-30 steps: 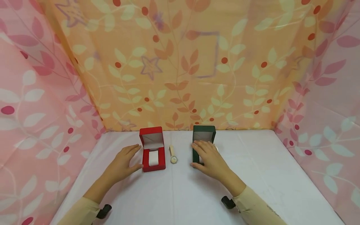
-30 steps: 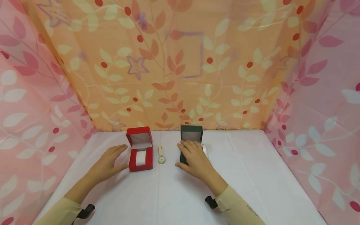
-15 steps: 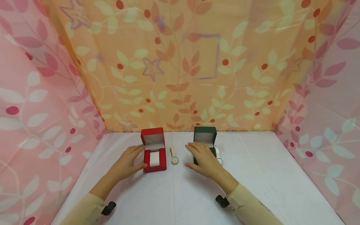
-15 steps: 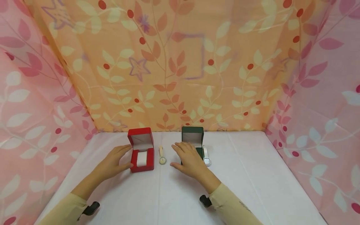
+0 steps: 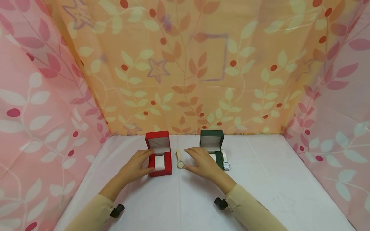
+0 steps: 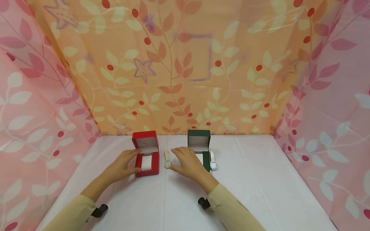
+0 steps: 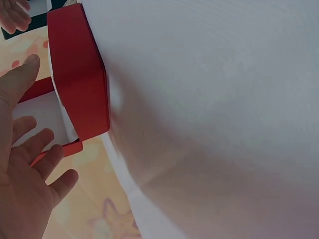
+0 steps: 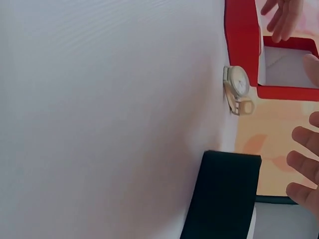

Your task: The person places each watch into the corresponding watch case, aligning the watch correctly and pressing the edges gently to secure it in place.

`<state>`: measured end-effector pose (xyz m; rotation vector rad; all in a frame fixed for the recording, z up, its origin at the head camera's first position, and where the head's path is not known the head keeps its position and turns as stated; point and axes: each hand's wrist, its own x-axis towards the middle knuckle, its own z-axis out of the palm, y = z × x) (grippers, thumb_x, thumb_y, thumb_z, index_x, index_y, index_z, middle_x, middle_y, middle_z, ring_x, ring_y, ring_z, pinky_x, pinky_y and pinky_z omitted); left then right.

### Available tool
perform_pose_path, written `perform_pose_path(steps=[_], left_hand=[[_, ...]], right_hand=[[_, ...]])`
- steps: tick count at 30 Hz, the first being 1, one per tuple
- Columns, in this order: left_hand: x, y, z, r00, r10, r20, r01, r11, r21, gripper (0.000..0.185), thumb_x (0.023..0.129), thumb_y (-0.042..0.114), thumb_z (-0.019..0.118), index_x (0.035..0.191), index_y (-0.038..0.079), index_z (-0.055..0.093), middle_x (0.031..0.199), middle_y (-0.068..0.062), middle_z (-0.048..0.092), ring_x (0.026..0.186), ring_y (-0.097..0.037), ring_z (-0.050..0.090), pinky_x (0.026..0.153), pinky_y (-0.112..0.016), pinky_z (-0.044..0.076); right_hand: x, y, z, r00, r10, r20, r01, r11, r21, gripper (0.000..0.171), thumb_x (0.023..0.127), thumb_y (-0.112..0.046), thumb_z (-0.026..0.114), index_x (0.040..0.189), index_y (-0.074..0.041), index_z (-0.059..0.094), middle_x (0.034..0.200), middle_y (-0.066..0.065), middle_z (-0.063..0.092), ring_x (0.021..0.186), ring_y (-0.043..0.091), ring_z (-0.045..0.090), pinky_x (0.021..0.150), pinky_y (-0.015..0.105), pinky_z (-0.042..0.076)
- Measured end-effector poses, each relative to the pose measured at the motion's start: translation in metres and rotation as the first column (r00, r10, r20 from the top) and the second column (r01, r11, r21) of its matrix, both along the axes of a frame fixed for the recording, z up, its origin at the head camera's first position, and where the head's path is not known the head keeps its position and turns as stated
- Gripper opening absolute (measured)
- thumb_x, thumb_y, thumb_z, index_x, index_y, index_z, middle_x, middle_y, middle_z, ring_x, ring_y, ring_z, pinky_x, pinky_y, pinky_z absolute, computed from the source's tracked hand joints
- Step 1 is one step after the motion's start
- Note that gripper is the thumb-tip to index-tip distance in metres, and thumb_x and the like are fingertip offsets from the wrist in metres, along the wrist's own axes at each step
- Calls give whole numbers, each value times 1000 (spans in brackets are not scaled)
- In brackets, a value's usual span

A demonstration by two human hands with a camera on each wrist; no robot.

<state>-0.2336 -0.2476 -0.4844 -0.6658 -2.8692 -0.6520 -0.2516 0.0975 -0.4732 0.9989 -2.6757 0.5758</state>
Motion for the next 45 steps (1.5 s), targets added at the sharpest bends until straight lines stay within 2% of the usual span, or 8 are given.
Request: perform_pose_path(steps=[4,11,19,30,40,45], left_hand=[[-4,3,-3,1000,-11,14,11,1000,20,82,84,39,85,151,9,49,152,-12,52,139,-35,46,112,-57,43],[-9,9,-4,995,34,98,-36,999,13,84,83,43,85,152,13,49,150,-12,53,137,-35,47,108,-57,47],[-13,12,-4,990,59,125,-60,998,1,82,82,43,85,151,15,50,149,-10,55,135,-33,47,107,-55,48],[-16,17,-4,985,75,152,-71,997,-37,78,79,41,88,145,15,57,134,-7,62,125,-29,52,102,-52,53],[-19,19,-3,985,76,155,-67,996,-66,71,80,42,87,142,18,61,130,-4,64,122,-28,51,101,-51,52],[-20,22,-5,983,89,163,-79,995,-69,69,79,42,88,140,20,63,128,-2,65,119,-25,52,100,-49,52]], right_hand=[[-6,-7,-4,999,-18,47,17,1000,12,69,89,-50,76,145,-14,57,141,3,62,135,24,53,117,50,37],[-11,-15,-11,991,-25,134,23,1000,14,66,89,-48,77,142,-13,61,136,6,65,131,28,56,114,51,41],[-19,-23,-14,986,-32,164,31,999,10,63,87,-44,80,138,-11,64,132,7,67,126,27,59,111,49,43],[-26,-30,-25,956,-67,287,63,998,25,61,86,-40,81,136,-9,65,128,6,69,123,25,61,109,46,47],[-29,-35,-30,960,-57,274,58,998,7,50,83,-31,84,124,-5,71,107,3,75,100,18,67,93,39,55],[-27,-36,-31,961,-57,272,61,998,-5,44,81,-27,86,118,-6,74,97,1,74,89,13,65,84,36,55]])
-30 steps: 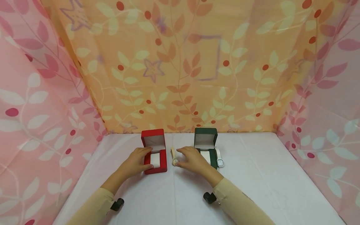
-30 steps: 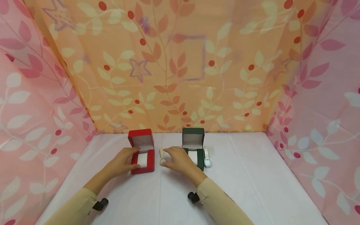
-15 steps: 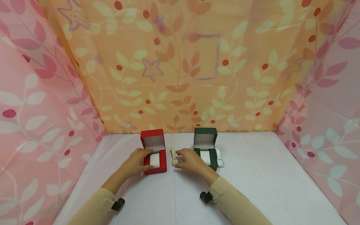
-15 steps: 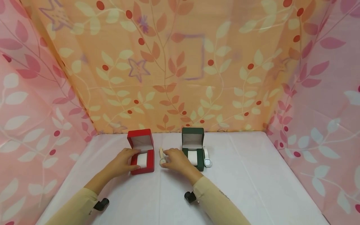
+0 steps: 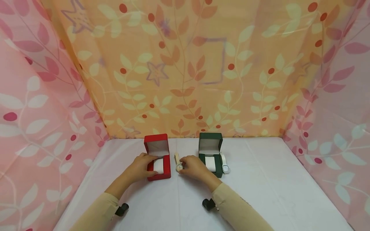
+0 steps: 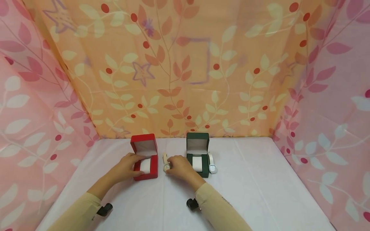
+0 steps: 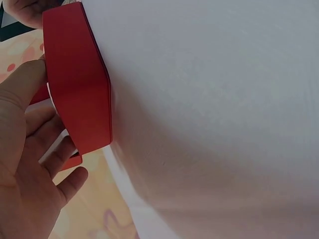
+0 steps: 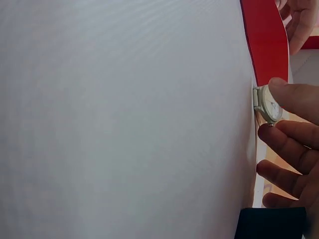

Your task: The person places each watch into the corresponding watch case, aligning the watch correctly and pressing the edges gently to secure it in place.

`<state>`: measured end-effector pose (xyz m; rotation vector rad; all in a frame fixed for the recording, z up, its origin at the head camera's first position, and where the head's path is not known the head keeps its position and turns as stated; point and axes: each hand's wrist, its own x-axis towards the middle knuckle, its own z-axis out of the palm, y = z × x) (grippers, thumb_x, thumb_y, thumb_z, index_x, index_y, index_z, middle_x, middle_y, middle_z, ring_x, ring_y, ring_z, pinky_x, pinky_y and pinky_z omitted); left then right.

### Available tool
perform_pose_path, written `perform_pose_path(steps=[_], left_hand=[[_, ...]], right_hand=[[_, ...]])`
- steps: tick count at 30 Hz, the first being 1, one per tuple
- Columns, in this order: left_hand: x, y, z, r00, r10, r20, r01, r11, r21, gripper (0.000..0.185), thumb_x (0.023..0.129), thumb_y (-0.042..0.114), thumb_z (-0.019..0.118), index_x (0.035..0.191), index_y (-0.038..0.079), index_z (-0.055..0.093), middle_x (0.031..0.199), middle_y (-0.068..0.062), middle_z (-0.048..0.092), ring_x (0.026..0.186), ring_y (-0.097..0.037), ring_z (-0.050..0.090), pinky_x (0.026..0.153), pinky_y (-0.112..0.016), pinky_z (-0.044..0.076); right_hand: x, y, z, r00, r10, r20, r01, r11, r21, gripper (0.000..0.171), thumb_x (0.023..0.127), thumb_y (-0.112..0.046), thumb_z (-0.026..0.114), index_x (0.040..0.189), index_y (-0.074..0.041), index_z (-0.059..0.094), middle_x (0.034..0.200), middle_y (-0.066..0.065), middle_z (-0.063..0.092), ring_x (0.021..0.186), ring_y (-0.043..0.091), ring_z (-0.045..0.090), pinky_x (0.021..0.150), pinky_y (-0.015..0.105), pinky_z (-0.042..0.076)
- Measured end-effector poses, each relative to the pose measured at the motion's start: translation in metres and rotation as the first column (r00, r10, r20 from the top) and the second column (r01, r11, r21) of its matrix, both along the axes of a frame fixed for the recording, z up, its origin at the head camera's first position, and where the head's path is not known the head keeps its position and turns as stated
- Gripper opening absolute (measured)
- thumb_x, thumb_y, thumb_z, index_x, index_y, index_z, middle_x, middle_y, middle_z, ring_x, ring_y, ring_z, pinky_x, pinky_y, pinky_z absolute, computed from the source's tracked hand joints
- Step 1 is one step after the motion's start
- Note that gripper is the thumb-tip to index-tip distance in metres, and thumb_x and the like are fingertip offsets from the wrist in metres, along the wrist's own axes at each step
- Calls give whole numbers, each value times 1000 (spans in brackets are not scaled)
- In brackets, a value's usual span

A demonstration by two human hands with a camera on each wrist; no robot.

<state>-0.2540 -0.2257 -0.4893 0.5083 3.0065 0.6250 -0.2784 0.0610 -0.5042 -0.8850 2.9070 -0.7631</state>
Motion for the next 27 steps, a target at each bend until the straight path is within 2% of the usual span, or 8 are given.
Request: perform_pose_path(steps=[6,14,21,27], left_hand=[[0,2,1,997,-44,-68,42,999,-31,68,77,38,90,137,18,64,129,-2,66,116,-22,52,103,-49,48],[2,4,0,966,-121,-227,101,990,-99,69,76,37,90,134,11,64,131,-8,64,123,-29,52,106,-53,44],[5,3,-2,922,-156,-354,126,986,-107,73,73,35,93,134,7,64,128,-9,61,122,-29,50,105,-51,44],[8,3,-2,883,-187,-430,133,979,-152,71,72,34,92,130,7,63,127,-9,58,121,-28,49,106,-51,43]], right_hand=[[-1,-3,-3,999,-40,2,40,999,3,36,81,-26,86,111,-10,76,83,-4,69,76,9,56,71,28,49],[0,-3,-2,998,-62,-8,62,998,3,24,83,-22,84,103,-12,77,77,-9,65,76,8,54,69,27,48],[0,-4,2,998,-54,9,54,998,-12,14,84,-19,82,96,-13,76,80,-7,69,76,8,57,71,27,51],[4,-5,3,996,-45,76,52,995,-90,9,87,-15,79,95,-14,74,82,-7,69,77,6,58,73,26,52]])
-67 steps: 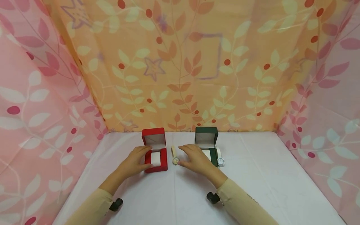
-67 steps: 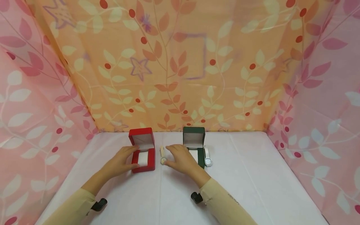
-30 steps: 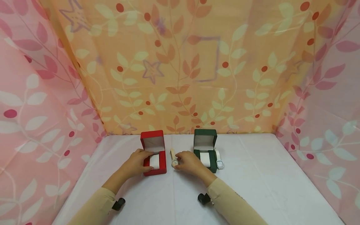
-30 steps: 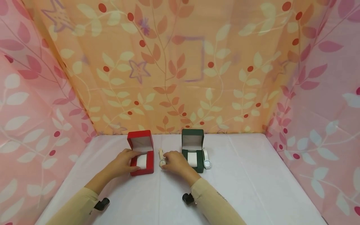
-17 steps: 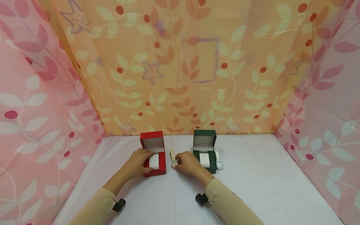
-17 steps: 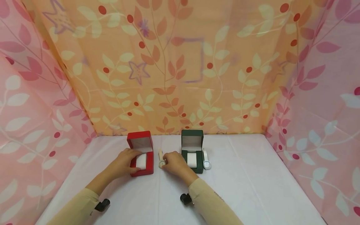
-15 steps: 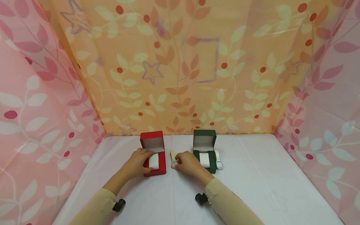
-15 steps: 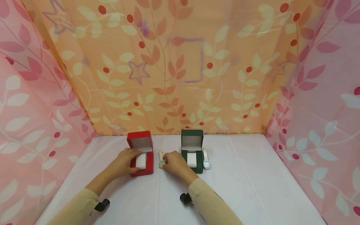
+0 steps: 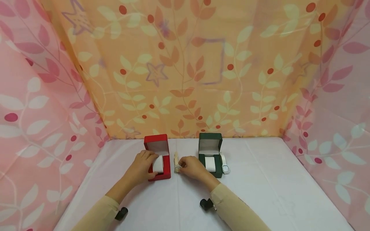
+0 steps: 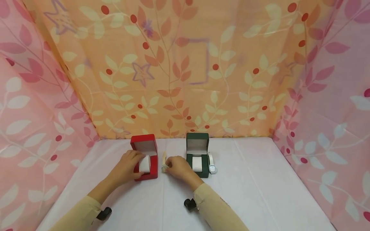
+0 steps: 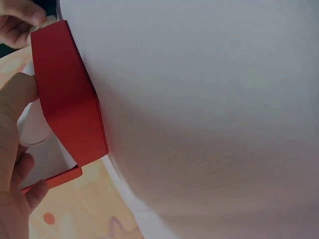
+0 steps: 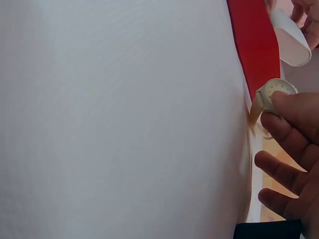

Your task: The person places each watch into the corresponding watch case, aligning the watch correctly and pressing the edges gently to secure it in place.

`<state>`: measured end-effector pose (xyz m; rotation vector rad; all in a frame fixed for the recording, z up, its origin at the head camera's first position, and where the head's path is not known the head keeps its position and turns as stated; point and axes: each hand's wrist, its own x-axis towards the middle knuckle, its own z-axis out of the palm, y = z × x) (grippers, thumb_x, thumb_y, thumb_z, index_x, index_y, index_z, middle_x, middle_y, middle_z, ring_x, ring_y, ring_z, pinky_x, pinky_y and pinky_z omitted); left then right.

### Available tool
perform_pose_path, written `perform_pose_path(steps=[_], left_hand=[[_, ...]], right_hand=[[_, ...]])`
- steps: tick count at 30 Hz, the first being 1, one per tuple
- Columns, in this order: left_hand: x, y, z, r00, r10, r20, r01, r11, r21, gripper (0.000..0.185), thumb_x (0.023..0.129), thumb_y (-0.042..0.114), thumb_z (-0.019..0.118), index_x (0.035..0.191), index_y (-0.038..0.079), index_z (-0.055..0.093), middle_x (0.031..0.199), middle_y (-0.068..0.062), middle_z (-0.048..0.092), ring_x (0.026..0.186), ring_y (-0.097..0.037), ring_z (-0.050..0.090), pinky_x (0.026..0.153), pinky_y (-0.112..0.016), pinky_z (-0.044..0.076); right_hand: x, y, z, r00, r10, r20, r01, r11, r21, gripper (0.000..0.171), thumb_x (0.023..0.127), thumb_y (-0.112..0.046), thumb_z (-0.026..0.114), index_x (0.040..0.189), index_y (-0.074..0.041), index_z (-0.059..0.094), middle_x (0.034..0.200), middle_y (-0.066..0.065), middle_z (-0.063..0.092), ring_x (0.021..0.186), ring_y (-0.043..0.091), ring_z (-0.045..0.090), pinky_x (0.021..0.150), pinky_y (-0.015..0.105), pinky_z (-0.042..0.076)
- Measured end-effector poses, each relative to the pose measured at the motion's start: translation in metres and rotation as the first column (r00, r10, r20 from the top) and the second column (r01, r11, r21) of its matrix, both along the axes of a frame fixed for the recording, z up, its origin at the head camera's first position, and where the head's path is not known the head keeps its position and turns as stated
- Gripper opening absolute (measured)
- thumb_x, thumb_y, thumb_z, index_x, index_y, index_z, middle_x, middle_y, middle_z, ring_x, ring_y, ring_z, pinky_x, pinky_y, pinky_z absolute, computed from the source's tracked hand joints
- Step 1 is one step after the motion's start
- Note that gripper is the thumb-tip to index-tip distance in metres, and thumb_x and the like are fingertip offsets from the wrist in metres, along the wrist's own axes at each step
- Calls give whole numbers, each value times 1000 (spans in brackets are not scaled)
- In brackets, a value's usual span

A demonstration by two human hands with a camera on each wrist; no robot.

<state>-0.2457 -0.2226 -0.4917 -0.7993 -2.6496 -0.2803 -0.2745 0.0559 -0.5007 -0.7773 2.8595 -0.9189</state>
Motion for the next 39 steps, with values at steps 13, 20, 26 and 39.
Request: perform_pose_path(steps=[13,20,26,39], left_hand=[[8,2,0,995,59,-86,-49,992,114,74,70,27,93,130,4,56,128,-14,53,124,-34,45,102,-55,43],[8,2,-1,994,60,88,-75,981,177,71,74,29,90,132,6,56,130,-11,56,126,-32,45,106,-56,42],[12,3,-2,984,53,173,-91,972,217,68,76,28,88,133,8,57,133,-10,56,129,-32,44,111,-56,39],[26,14,18,991,39,127,-75,952,295,68,76,24,86,134,6,55,135,-11,52,131,-31,40,107,-55,43]], right_hand=[[6,3,0,1000,15,21,-11,986,-163,14,90,-13,76,104,-13,75,91,-6,72,86,9,63,78,27,52],[10,8,1,1000,4,7,-2,979,-205,16,90,-14,77,106,-14,76,94,-6,73,93,11,65,87,34,54],[15,12,3,999,-14,44,25,966,-256,18,90,-14,76,109,-15,76,95,-8,73,96,11,64,92,40,54],[37,34,30,999,-44,31,52,937,-346,22,91,-24,79,112,-17,74,101,-8,72,106,21,66,103,52,50]])
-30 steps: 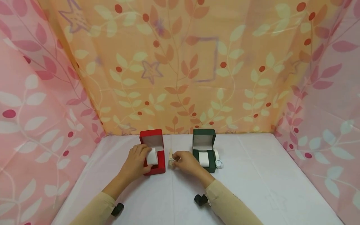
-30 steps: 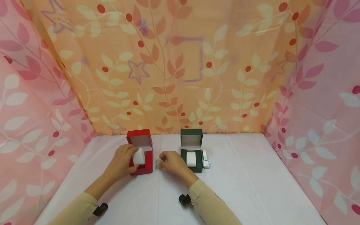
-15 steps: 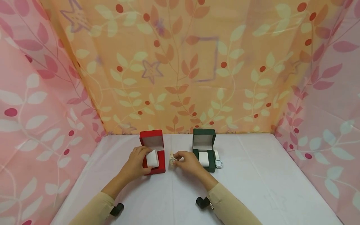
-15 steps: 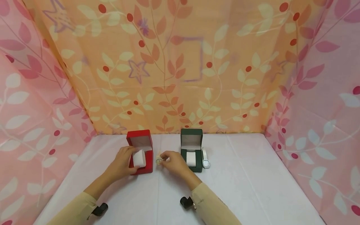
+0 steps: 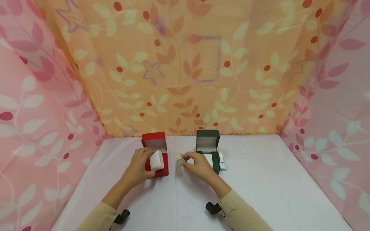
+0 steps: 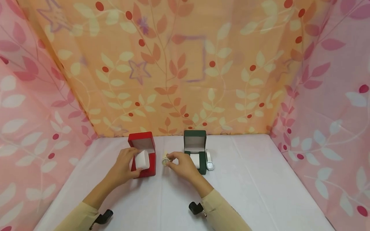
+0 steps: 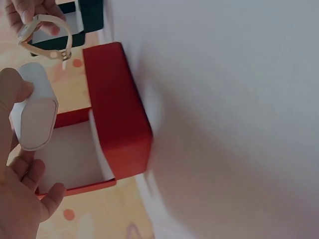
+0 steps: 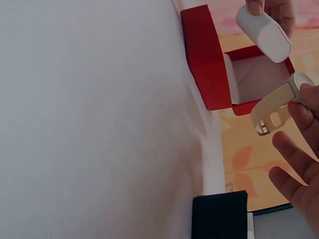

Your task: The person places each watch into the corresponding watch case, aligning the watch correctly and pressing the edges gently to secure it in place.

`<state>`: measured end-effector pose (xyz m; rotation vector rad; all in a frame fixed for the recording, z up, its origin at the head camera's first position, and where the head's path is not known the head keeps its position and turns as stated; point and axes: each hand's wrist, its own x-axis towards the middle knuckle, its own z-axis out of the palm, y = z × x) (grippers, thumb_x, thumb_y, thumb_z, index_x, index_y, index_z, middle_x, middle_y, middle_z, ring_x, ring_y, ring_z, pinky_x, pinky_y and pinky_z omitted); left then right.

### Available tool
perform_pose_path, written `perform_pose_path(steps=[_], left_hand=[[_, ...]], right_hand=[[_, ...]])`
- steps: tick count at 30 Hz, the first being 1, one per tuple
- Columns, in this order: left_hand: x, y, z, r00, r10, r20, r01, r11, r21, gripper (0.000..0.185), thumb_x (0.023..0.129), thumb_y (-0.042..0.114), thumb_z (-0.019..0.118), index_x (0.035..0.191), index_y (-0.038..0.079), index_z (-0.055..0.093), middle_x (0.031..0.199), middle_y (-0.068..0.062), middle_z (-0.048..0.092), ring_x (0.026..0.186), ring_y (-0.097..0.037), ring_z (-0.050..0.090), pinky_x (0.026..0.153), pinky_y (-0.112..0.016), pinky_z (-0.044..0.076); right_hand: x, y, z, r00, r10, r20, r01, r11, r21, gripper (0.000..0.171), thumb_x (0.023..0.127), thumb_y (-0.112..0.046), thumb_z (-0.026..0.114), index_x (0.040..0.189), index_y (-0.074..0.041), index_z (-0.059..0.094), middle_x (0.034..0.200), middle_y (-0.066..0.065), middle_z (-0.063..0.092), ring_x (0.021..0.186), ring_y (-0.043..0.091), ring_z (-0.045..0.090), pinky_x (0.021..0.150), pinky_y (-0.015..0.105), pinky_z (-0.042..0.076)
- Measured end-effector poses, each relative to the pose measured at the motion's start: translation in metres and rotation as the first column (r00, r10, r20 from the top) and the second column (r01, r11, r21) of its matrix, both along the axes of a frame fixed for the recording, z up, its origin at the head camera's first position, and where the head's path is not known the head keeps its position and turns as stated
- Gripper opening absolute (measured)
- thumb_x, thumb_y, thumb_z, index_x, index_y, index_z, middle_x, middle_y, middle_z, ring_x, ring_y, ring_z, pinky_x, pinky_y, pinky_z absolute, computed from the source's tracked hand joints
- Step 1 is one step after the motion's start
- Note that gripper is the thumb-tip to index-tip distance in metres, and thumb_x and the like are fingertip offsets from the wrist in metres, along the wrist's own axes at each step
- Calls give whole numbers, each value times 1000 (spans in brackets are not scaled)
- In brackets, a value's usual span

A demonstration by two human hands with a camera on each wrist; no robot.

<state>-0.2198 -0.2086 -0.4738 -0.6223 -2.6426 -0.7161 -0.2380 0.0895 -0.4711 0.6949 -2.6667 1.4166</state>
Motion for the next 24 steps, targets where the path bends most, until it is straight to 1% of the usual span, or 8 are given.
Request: perform_pose_path(steps=[2,4,5,8,15,18,21,24], left_hand=[[1,2,6,1000,-8,-11,8,1000,15,69,76,22,87,135,6,54,137,-11,52,132,-31,40,108,-55,43],[4,3,11,999,-19,-26,20,1000,24,72,76,21,87,137,6,54,138,-10,52,132,-32,40,109,-56,41],[5,4,13,999,-24,-34,25,999,30,72,75,20,88,137,6,54,138,-10,53,132,-32,41,109,-57,40],[8,6,17,998,-36,-52,38,999,36,73,75,19,88,138,8,54,137,-9,55,132,-33,43,110,-59,37],[19,12,21,998,-44,-50,47,998,52,72,77,19,88,139,10,52,137,-8,56,132,-33,45,109,-59,40],[25,16,22,997,-61,-55,64,996,60,71,76,17,88,138,10,53,136,-8,57,130,-32,47,106,-59,42],[31,22,23,996,-76,-43,78,995,60,70,76,17,88,137,12,54,134,-4,58,127,-27,49,104,-55,44],[35,29,23,996,-88,-18,89,994,63,69,76,19,88,137,15,55,132,0,59,125,-21,50,104,-52,45]], right_hand=[[1,3,4,1000,-8,-12,8,1000,-3,23,91,-24,79,112,-18,74,100,-9,72,104,20,65,100,50,51],[2,6,7,1000,-7,-14,6,1000,-20,23,91,-24,79,112,-18,74,100,-9,71,104,21,65,98,53,52],[3,8,9,1000,-7,-19,7,1000,-21,23,91,-24,79,112,-19,74,100,-10,71,103,18,65,97,52,52],[6,12,13,1000,-8,-30,8,999,-31,22,91,-24,80,112,-19,74,99,-11,71,101,15,65,95,53,53],[17,23,19,999,-32,-36,31,999,-21,22,90,-26,80,111,-23,74,98,-15,71,98,10,63,93,44,53],[23,27,19,999,-26,-31,25,999,-27,23,90,-27,80,112,-22,74,99,-13,71,98,14,65,94,48,53],[30,33,20,1000,-17,-26,15,999,-51,23,91,-27,80,113,-21,74,101,-11,72,100,18,67,95,53,53],[37,38,21,999,-24,-26,22,998,-56,24,91,-29,79,114,-23,74,101,-13,73,101,15,67,95,51,53]])
